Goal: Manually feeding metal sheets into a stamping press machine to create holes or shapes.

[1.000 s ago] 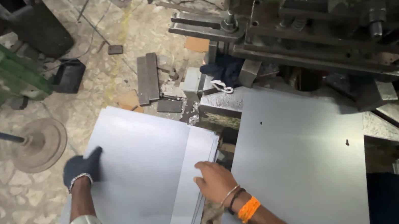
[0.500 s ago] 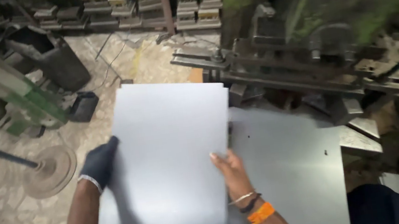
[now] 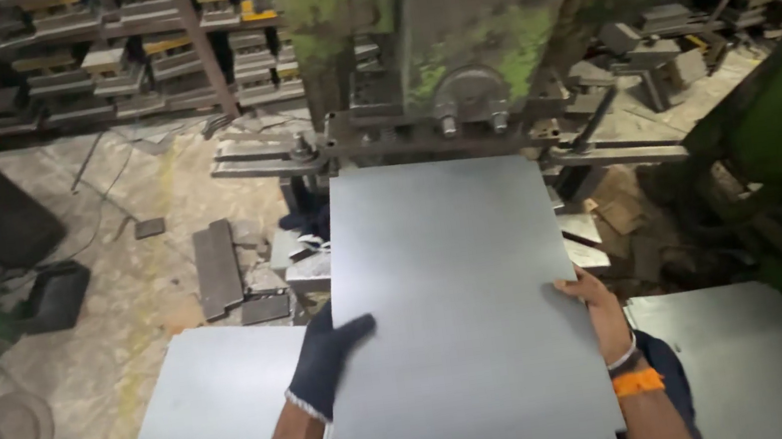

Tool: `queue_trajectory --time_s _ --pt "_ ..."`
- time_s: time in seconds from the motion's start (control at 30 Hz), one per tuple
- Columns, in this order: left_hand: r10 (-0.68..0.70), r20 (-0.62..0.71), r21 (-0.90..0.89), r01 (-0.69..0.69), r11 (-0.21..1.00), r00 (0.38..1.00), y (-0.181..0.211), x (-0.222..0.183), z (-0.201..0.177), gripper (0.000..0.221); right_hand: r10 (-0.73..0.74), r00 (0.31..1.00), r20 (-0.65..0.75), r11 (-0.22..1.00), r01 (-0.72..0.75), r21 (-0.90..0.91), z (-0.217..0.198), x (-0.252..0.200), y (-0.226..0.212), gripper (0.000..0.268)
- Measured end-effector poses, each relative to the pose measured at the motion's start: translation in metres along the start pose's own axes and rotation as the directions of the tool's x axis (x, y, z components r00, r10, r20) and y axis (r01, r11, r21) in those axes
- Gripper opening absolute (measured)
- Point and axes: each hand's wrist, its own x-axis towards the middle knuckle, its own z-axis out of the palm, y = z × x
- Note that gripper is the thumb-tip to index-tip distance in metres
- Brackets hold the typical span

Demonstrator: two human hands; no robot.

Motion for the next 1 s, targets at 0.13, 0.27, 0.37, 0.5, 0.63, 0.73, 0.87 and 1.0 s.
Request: queue_trajectory --time_s 0.13,0.27,0.37,0.5,0.63,0.73,0.87,1.0 --pt "0.043 -0.016 -0.118 -0.045 0.992 0.999 -0.037 0.088 -0.005 0.077 -0.422 0.867 0.263 0.825 0.488 -0.284 -0.074 0.118 0.103 0.030" --pt "-0.005 -0.103 0.066 0.012 0.998 0.995 0.000 0.069 0.022 0.077 -0.168 0.963 0.211 0.962 0.206 -0.177 -0.062 0.137 0.075 0.057" --pt "0.006 -0.128 0.164 0.015 0.986 0.992 0.005 0.057 0.028 0.070 0.094 0.989 0.111 0.994 -0.087 -0.071 -0.066 0.144 0.079 0.057" --pt "0.101 -0.022 -0.163 -0.103 0.981 0.995 -0.048 0.119 -0.005 0.036 -0.003 0.999 0.034 1.000 0.004 -0.019 -0.059 0.132 0.082 0.027" --pt "0.193 -0.095 -0.316 -0.213 0.924 0.977 -0.101 0.151 -0.042 0.030 0.026 0.998 0.062 0.995 -0.032 0.098 -0.043 0.120 0.054 0.052" --pt "0.339 -0.098 -0.204 -0.352 0.914 0.936 -0.114 0.178 -0.050 0.030 -0.012 0.988 0.153 0.999 0.004 0.051 -0.040 0.143 0.055 0.044" --pt "0.394 0.045 0.043 -0.396 0.917 0.918 -0.064 0.191 -0.025 0.037 -0.064 0.994 0.084 0.998 0.063 0.019 -0.022 0.172 0.047 0.046" --pt "0.130 0.083 -0.203 -0.111 0.973 0.988 -0.014 0.224 -0.007 0.044 -0.093 0.994 0.061 0.975 0.104 -0.197 0.006 0.205 0.040 0.056"
